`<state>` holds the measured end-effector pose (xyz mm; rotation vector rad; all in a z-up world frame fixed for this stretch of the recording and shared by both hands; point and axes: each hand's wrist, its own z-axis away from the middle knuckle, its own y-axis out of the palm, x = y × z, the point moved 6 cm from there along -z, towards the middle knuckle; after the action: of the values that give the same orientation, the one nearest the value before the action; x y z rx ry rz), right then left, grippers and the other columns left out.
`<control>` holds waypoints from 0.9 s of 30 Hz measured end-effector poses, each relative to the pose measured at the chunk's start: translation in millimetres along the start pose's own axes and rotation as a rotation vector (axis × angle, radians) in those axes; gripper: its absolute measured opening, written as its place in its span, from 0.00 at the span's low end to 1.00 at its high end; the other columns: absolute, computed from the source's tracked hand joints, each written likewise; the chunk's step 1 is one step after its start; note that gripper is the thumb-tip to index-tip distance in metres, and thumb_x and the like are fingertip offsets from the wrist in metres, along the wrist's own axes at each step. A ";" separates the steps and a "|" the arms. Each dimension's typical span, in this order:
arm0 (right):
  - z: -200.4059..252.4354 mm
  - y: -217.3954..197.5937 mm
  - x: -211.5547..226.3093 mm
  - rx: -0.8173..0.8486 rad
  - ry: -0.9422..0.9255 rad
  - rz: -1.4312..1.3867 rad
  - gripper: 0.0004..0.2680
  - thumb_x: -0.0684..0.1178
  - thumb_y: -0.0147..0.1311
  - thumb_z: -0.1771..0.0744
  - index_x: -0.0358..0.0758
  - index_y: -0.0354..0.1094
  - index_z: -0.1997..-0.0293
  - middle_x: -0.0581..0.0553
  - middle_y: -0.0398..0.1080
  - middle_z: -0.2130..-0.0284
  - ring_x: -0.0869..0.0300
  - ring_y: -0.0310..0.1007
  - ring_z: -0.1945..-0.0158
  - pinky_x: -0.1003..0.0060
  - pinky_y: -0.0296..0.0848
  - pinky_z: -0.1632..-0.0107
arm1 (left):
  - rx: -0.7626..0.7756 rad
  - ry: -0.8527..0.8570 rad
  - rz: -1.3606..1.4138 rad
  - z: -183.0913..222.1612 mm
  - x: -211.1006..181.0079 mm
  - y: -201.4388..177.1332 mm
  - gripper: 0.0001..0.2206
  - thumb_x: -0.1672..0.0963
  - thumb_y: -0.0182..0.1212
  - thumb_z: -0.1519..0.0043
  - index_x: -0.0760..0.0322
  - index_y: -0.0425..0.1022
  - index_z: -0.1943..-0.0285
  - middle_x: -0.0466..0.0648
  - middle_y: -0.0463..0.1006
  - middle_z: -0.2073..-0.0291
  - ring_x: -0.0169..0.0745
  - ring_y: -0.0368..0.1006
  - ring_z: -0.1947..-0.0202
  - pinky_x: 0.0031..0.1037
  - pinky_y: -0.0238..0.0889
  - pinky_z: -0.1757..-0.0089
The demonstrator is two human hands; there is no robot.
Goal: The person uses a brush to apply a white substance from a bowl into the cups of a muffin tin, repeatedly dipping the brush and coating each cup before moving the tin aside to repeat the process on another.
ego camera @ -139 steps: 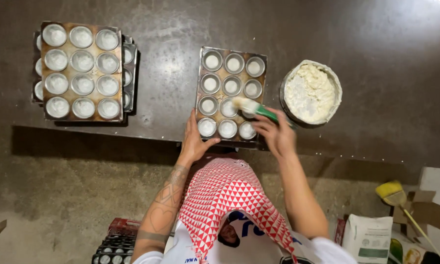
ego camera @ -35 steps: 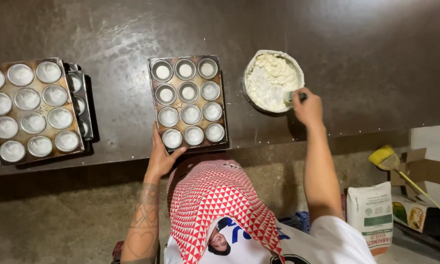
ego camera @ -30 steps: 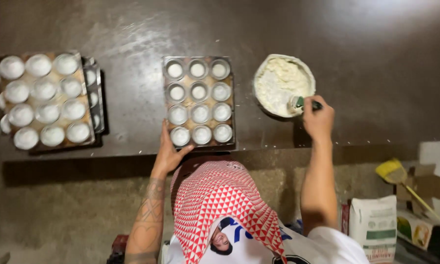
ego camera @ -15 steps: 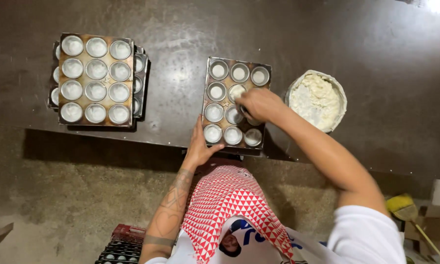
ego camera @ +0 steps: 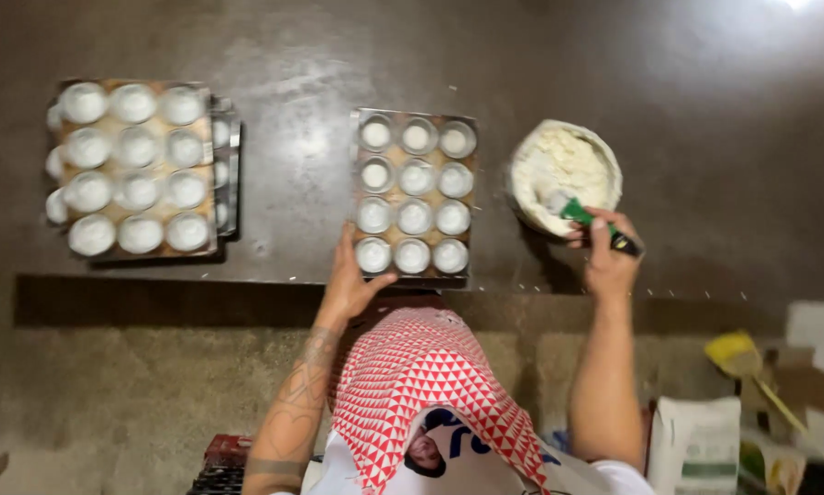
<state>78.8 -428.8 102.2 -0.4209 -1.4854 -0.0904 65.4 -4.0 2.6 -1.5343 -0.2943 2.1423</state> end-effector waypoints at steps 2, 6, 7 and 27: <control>-5.2 -39.6 13.0 -0.058 -0.035 0.322 0.10 0.50 0.52 0.27 0.31 0.73 0.51 0.39 0.76 0.66 0.51 0.77 0.65 0.62 0.73 0.60 | -0.025 0.027 -0.018 -0.7 -0.7 -1.8 0.60 0.52 0.81 0.54 0.72 0.33 0.20 0.68 0.50 0.25 0.64 0.49 0.25 0.43 0.46 0.31; -35.5 -70.0 -2.2 -0.087 -0.060 0.769 0.08 0.50 0.56 0.30 0.35 0.75 0.57 0.34 0.74 0.72 0.48 0.76 0.68 0.57 0.71 0.62 | -0.022 0.061 0.008 1.0 -5.9 -3.4 0.60 0.53 0.80 0.53 0.74 0.31 0.21 0.70 0.45 0.24 0.64 0.45 0.24 0.42 0.44 0.31; -44.3 -70.2 -13.7 -0.094 -0.059 0.782 0.08 0.50 0.57 0.30 0.35 0.75 0.57 0.33 0.74 0.71 0.45 0.75 0.67 0.56 0.72 0.62 | -0.014 0.056 0.012 -0.8 -7.2 -3.2 0.60 0.53 0.80 0.53 0.74 0.31 0.21 0.69 0.45 0.24 0.64 0.45 0.24 0.42 0.44 0.31; 3.5 239.6 131.3 1.043 -0.936 0.921 0.21 0.38 0.60 0.44 0.43 0.72 0.46 0.44 0.74 0.60 0.46 0.75 0.54 0.51 0.75 0.56 | -0.043 0.017 0.004 2.0 -0.9 -2.5 0.61 0.53 0.82 0.55 0.70 0.32 0.20 0.69 0.53 0.28 0.67 0.53 0.29 0.45 0.49 0.34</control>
<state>163.3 -180.3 178.4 -0.2301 -1.8184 1.7326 64.4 -2.0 5.1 -1.5775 -0.3333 2.1376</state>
